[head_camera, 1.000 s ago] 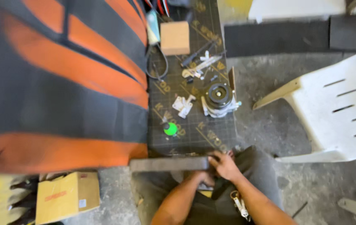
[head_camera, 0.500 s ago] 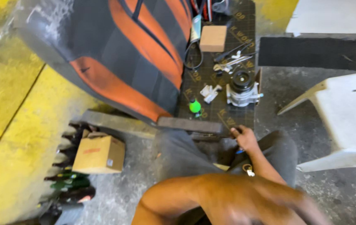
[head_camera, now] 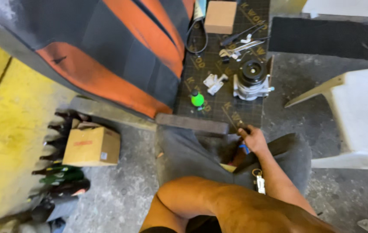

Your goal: The person disassembles a small electric motor on a workbench, removes the rotor, and uses a power drill to remove a retaining clip. The person then reassembles the motor components with assistance from a second person.

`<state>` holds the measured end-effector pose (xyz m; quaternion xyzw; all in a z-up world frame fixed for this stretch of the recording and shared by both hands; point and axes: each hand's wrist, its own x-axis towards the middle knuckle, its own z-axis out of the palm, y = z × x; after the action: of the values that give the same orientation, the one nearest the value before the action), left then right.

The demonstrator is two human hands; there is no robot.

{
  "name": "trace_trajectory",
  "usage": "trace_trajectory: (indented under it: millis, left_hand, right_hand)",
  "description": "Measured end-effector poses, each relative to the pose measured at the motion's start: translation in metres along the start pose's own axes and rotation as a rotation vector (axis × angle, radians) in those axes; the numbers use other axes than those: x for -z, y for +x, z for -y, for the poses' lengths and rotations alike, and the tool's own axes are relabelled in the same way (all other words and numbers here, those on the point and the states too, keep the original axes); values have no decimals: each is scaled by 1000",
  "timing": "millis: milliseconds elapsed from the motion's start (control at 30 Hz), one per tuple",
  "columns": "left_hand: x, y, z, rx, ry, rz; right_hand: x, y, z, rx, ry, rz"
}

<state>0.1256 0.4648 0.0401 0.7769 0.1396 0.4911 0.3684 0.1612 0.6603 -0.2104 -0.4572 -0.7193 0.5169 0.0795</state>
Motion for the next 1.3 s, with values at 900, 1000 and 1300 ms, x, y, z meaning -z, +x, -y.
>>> trace_trajectory:
  millis: [900, 1000, 1300]
  left_hand:
    - [255, 26, 223, 795, 774, -387]
    - [277, -9, 251, 859, 811, -457]
    - [296, -40, 273, 1164, 673, -239]
  right_hand:
    - [14, -26, 57, -32, 106, -18]
    - [28, -22, 77, -32, 66, -90]
    - [96, 90, 162, 346, -149, -500]
